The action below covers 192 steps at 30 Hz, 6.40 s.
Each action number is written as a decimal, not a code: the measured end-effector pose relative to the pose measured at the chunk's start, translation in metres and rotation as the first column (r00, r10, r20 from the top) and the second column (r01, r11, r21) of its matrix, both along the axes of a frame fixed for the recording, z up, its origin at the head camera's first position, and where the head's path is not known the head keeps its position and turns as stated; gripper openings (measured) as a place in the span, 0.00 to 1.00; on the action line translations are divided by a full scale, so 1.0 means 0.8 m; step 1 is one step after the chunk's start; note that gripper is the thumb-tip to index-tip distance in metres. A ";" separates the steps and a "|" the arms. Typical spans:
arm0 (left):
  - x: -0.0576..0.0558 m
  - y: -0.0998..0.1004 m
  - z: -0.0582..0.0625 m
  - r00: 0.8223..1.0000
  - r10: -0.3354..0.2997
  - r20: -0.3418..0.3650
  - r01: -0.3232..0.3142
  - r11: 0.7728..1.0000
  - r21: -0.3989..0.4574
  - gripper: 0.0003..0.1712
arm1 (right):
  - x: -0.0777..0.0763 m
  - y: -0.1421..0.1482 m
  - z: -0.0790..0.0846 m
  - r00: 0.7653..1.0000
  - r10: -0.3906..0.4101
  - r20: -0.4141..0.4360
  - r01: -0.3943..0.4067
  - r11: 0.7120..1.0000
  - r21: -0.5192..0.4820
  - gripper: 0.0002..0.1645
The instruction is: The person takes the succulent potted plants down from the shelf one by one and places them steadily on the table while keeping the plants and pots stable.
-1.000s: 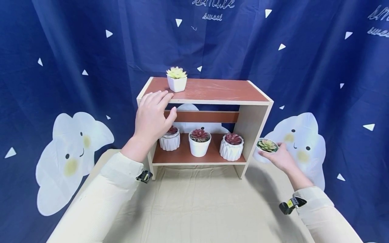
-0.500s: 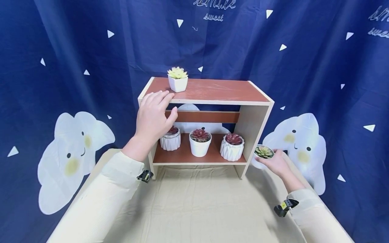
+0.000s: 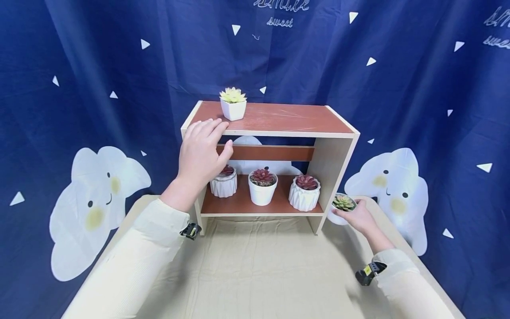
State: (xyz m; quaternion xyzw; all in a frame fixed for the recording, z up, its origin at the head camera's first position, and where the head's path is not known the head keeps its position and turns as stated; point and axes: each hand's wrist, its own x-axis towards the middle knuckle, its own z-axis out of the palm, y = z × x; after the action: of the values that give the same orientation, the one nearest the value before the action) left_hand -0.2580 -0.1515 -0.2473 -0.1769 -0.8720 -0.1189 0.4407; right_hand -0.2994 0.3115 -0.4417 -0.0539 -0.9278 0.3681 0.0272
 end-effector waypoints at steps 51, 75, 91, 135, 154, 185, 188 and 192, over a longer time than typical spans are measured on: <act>-0.002 -0.001 -0.002 1.000 0.016 -0.003 -0.016 1.000 -0.008 0.28 | -0.005 -0.009 -0.041 0.996 0.011 0.089 -0.009 0.999 -0.031 0.61; -0.005 0.002 0.001 1.000 0.006 0.000 -0.006 1.000 -0.004 0.27 | -0.001 -0.007 -0.032 0.987 0.058 0.153 -0.054 0.998 -0.030 0.64; -0.001 -0.002 -0.001 1.000 -0.004 0.003 0.004 1.000 0.005 0.27 | -0.001 -0.011 -0.031 0.983 0.063 0.172 -0.065 0.998 0.008 0.66; -0.004 0.003 0.002 1.000 -0.004 -0.012 0.004 1.000 0.002 0.27 | 0.018 -0.005 0.025 0.974 0.172 0.147 -0.193 0.971 0.140 0.63; -0.001 0.001 0.002 1.000 0.003 -0.001 -0.003 1.000 0.009 0.27 | 0.025 -0.021 0.066 0.978 0.206 0.010 -0.203 0.956 0.213 0.43; 0.000 -0.001 0.000 1.000 0.000 -0.013 0.000 1.000 0.012 0.26 | 0.049 -0.038 0.149 0.965 0.236 -0.117 -0.214 0.962 0.171 0.35; 0.000 0.000 0.000 1.000 -0.001 -0.011 0.001 1.000 0.012 0.26 | 0.050 -0.039 0.156 0.962 0.238 -0.134 -0.213 0.961 0.177 0.33; 0.001 -0.001 0.000 1.000 0.000 -0.008 0.000 1.000 0.012 0.27 | 0.054 -0.043 0.167 0.957 0.243 -0.158 -0.215 0.961 0.174 0.31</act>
State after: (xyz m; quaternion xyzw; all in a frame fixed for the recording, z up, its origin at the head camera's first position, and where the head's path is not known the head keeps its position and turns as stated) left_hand -0.2575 -0.1519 -0.2474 -0.1748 -0.8695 -0.1234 0.4452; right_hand -0.2564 0.2773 -0.3085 0.0895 -0.9475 0.2986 0.0710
